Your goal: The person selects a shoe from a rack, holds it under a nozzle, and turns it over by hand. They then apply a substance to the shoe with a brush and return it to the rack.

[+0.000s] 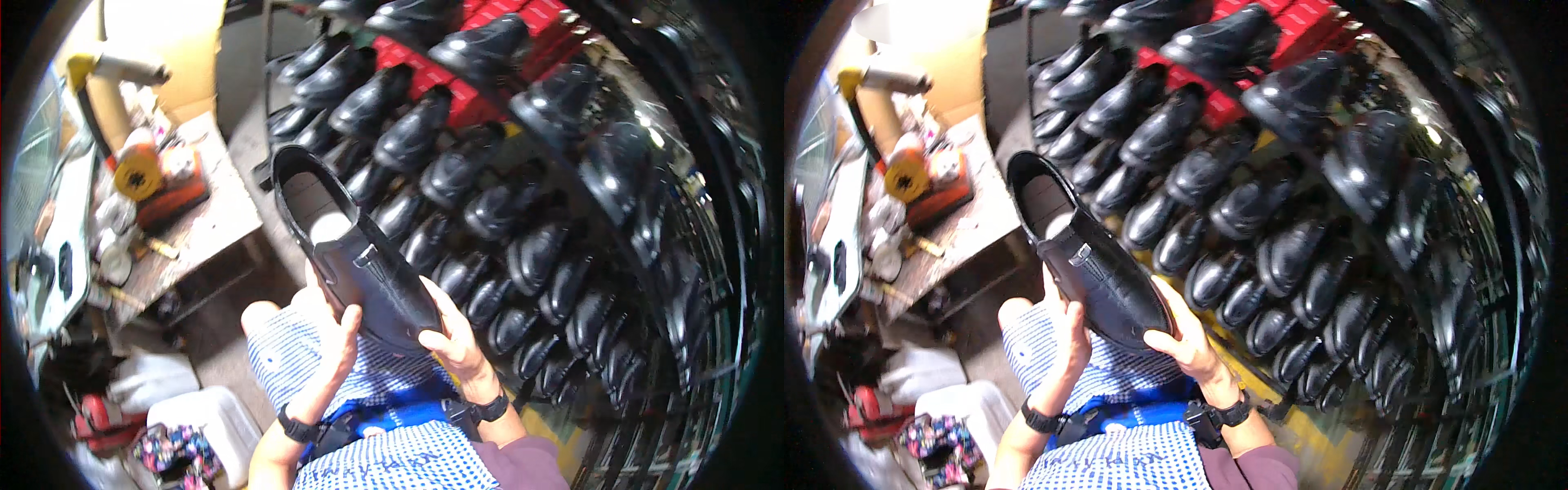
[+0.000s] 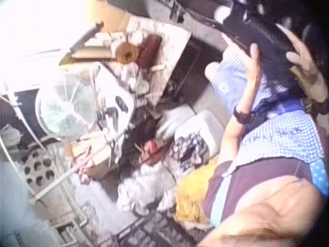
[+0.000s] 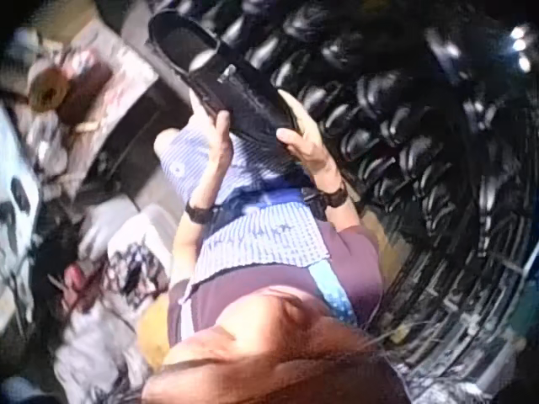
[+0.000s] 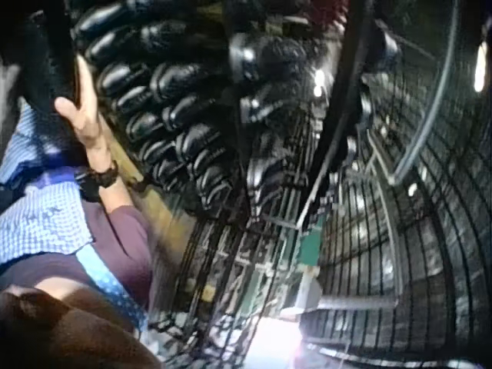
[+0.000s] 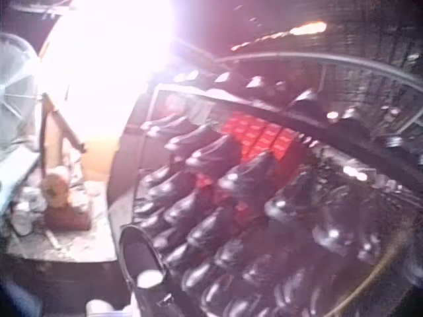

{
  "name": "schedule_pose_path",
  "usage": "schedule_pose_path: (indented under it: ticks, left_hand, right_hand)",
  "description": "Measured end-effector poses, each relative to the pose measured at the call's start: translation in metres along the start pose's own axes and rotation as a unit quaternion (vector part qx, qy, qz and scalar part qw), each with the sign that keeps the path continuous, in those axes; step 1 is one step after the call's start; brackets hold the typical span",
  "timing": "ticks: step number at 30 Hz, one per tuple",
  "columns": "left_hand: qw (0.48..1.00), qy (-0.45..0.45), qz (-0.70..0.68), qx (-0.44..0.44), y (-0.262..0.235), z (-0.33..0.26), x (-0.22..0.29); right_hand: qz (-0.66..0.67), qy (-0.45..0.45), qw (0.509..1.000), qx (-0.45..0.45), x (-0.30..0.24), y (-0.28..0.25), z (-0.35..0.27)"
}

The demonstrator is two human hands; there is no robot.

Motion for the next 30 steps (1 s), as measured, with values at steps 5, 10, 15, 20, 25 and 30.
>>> schedule_pose_path:
  ticks: [5, 10, 15, 20, 25, 30]
  left_hand:
    - [0.984, -0.073, -0.065, 0.152, -0.033, -0.005, -0.027]
    - [0.986, -0.054, -0.088, 0.13, -0.052, -0.001, -0.035]
    - [0.992, -0.033, -0.05, 0.111, -0.052, 0.007, -0.031]
    - [0.993, -0.032, -0.03, 0.11, -0.059, 0.01, -0.032]
    - [0.989, -0.045, 0.033, 0.135, -0.078, 0.014, -0.025]
    - [0.966, -0.046, -0.066, 0.246, -0.134, -0.002, -0.046]
  right_hand:
    - [0.034, 0.131, 0.99, -0.032, 0.024, 0.021, 0.019]
    - [-0.022, 0.172, 0.985, -0.012, 0.043, 0.028, 0.033]
    - [-0.053, 0.156, 0.984, 0.061, 0.062, 0.036, 0.048]
    - [0.007, 0.181, 0.983, -0.012, 0.057, 0.028, 0.055]
    - [0.045, 0.204, 0.973, -0.101, 0.058, 0.038, 0.066]
    - [-0.026, 0.2, 0.978, -0.051, 0.068, 0.055, 0.103]
Point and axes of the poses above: each hand's wrist, its own z-axis towards the middle knuckle, its own y-axis out of the palm, x = y × z, the point moved 3 cm from there along z, towards the middle knuckle, and after that the axes turned 5 degrees about y, right-handed, at the moved point
